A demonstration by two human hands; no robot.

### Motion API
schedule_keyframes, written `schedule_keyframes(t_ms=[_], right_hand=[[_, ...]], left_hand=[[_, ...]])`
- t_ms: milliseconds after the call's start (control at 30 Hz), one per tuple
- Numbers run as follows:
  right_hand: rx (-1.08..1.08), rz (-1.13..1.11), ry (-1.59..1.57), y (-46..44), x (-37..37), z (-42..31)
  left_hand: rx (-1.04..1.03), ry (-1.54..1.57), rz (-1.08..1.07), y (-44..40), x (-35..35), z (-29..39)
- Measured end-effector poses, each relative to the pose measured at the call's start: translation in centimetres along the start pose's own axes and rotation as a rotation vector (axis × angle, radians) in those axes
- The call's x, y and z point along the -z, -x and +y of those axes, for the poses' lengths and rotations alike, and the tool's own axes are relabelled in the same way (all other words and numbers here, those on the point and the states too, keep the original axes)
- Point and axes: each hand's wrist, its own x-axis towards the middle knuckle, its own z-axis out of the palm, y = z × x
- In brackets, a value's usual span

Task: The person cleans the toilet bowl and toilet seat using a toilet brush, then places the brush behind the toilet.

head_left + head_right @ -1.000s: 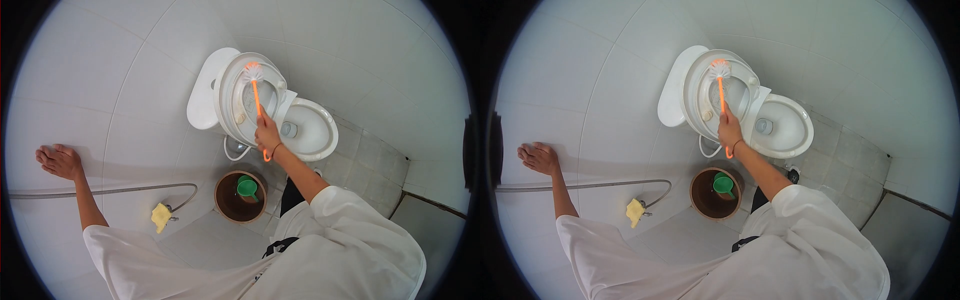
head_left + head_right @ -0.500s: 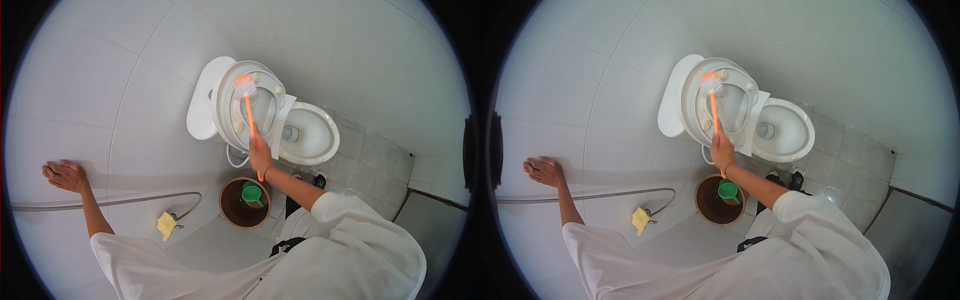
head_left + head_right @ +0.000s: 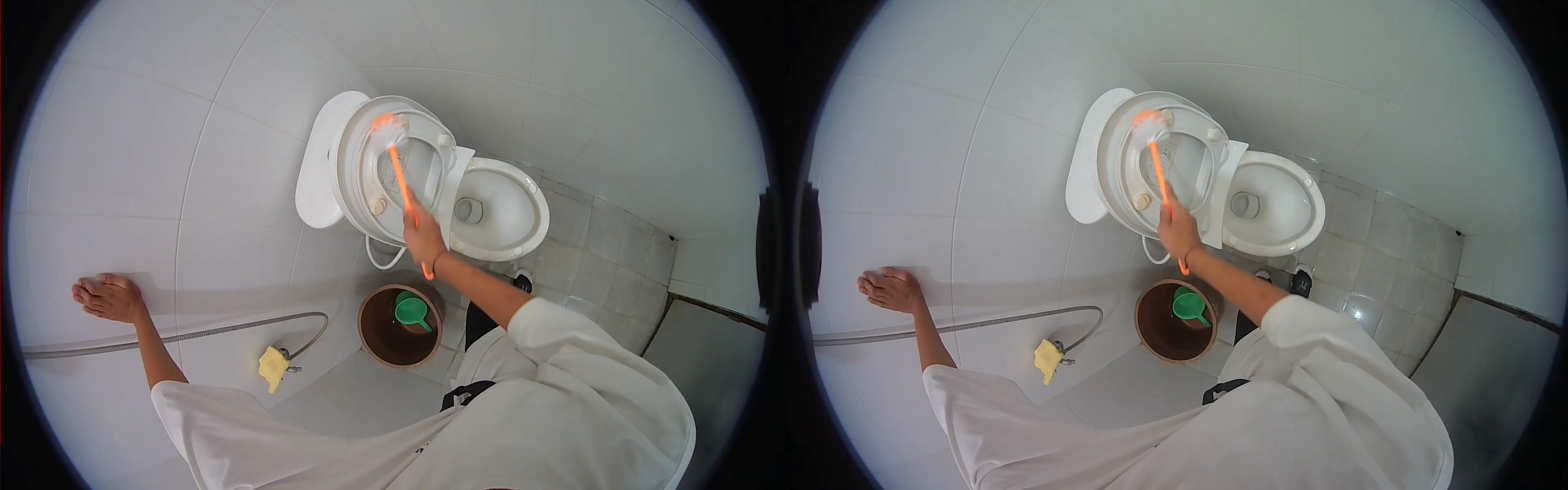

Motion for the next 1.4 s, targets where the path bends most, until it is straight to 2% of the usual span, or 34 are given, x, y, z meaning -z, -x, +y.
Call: schedule_keyframes(t_ms=[100,200,233,333,400,467,533,633,733,800,900,1067,1167,1267,1400], right_hand=[[-0.153,-0.031,-0.055,-0.5,0.7,-2.3],[0.083,0.119,0.004,2.5,-2.5,-0.1],[0.195,0.105,-0.017,3.8,-3.2,1.2],[0.053,-0.036,0.039,6.1,-2.3,1.3],[0.179,0.053,0.055,3.9,-1.7,1.5],[0.083,0.029,-0.007,1.0,-0.5,0.7],[-0.232,-0.102,-0.157,-0.8,1.5,-2.7],[-0.21,-0.066,-0.117,-0.2,1.1,-3.2],[0.172,0.118,0.084,2.6,-2.6,1.0],[0.242,0.05,0.059,6.1,-3.8,3.1],[0.066,-0.075,0.138,9.5,-3.3,4.5],[0.207,0.089,0.058,4.6,-3.3,3.5],[0.084,0.107,0.103,0.6,-2.8,1.1],[0.143,0.105,0.059,2.3,-3.3,2.4],[0.212,-0.035,0.16,7.8,-2.6,7.5]], left_hand=[[0.0,0.0,-0.007,-0.2,0.5,0.4],[0.006,0.006,-0.004,-0.1,0.4,0.3],[0.008,0.003,-0.008,-0.1,0.5,0.3],[0.013,0.003,-0.016,-0.2,0.6,0.5],[0.02,0.002,-0.013,-0.1,0.3,0.4],[0.013,0.002,-0.011,0.0,0.3,0.3],[0.005,-0.004,-0.009,-0.1,0.4,0.2],[0.001,-0.011,-0.005,-0.1,0.2,0.3],[-0.007,0.004,0.009,0.0,0.2,0.1],[-0.003,0.025,0.02,-0.2,0.4,0.5],[0.029,0.026,0.0,0.0,0.2,0.3],[0.01,0.022,-0.005,0.2,0.1,0.1],[0.001,0.012,-0.002,0.1,0.2,0.2],[-0.001,0.008,0.003,0.1,0.1,0.2],[-0.006,0.026,0.004,0.0,0.6,0.6]])
